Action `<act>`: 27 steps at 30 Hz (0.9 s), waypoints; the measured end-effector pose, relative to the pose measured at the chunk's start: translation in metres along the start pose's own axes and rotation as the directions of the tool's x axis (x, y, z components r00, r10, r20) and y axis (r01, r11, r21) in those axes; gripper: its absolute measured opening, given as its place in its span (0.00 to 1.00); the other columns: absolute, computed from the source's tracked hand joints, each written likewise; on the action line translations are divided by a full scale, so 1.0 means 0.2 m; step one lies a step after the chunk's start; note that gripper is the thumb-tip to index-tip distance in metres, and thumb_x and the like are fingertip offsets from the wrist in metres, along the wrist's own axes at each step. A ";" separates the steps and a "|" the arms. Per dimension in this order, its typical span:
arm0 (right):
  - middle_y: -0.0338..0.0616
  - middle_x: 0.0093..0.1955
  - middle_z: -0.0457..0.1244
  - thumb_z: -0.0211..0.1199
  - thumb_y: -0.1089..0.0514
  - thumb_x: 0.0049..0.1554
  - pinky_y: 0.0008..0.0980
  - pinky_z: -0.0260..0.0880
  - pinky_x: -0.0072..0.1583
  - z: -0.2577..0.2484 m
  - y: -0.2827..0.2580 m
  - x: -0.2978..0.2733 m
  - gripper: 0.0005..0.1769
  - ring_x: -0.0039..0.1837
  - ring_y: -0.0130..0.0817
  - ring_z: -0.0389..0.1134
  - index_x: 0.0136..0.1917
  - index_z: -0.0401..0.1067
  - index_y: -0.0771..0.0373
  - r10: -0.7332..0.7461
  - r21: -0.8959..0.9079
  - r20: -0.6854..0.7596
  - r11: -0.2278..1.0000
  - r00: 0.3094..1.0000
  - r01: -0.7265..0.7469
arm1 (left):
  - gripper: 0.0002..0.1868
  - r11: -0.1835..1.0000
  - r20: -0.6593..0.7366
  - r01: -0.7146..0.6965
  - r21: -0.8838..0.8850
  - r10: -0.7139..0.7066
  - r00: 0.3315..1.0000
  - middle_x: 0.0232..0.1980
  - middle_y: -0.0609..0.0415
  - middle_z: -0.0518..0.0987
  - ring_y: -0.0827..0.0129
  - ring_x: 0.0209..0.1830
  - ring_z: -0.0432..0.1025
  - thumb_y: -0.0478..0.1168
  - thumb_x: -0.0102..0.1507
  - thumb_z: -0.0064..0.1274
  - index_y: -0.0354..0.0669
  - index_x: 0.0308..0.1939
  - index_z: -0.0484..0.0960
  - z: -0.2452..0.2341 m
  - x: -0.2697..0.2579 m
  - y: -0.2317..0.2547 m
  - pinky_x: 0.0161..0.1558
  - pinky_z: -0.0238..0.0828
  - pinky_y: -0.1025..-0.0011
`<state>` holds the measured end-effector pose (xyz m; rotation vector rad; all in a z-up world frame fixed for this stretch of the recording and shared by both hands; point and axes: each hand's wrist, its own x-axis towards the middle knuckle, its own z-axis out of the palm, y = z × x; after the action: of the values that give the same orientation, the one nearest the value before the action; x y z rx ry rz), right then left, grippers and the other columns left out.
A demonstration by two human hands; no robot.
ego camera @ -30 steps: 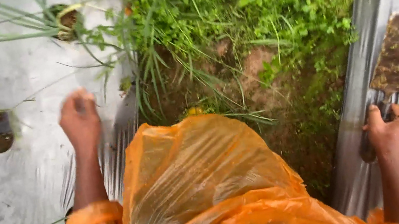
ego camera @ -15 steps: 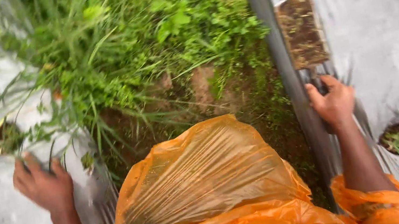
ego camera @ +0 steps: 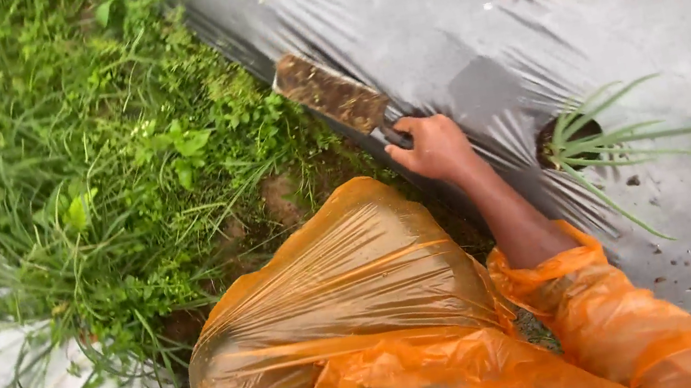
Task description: The person uses a hand hoe to scrape and remove weeds from the soil between rows of plants covered with plastic mulch. They then pull remaining weeds by hand from the base of the plants and the plastic sheeting.
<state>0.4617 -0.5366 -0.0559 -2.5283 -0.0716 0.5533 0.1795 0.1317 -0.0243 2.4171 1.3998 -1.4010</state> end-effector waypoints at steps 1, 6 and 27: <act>0.54 0.58 0.71 0.62 0.37 0.58 0.52 0.73 0.56 -0.01 0.00 -0.01 0.35 0.55 0.55 0.73 0.66 0.74 0.65 0.012 0.013 -0.014 1.000 1.000 -0.012 | 0.52 1.000 -0.015 -0.010 0.013 0.011 1.000 0.75 0.50 0.73 0.46 0.74 0.69 0.74 0.63 0.41 0.48 0.82 0.57 -0.13 -0.20 0.15 0.71 0.62 0.51; 0.51 0.40 0.72 0.62 0.37 0.58 0.51 0.70 0.47 0.02 0.00 -0.01 0.32 0.46 0.54 0.73 0.65 0.75 0.61 -0.041 0.006 -0.021 0.999 0.999 0.041 | 0.43 0.925 -0.167 -0.301 -0.230 0.267 0.949 0.75 0.49 0.69 0.43 0.78 0.59 0.65 0.64 0.41 0.59 0.81 0.58 -0.49 -0.92 0.61 0.77 0.48 0.40; 0.41 0.23 0.62 0.61 0.33 0.57 0.44 0.68 0.37 -0.04 -0.07 -0.02 0.35 0.33 0.45 0.68 0.68 0.73 0.57 0.031 0.001 0.047 1.000 0.998 -0.031 | 0.22 0.638 -0.444 -0.718 -0.278 0.578 0.685 0.56 0.57 0.86 0.67 0.57 0.79 0.53 0.65 0.53 0.56 0.62 0.83 -0.53 -1.28 1.12 0.62 0.72 0.57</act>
<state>0.4622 -0.5288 -0.0417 -2.5185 -0.0493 0.6255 0.3581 -0.1331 0.1313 2.4834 0.5876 -0.4695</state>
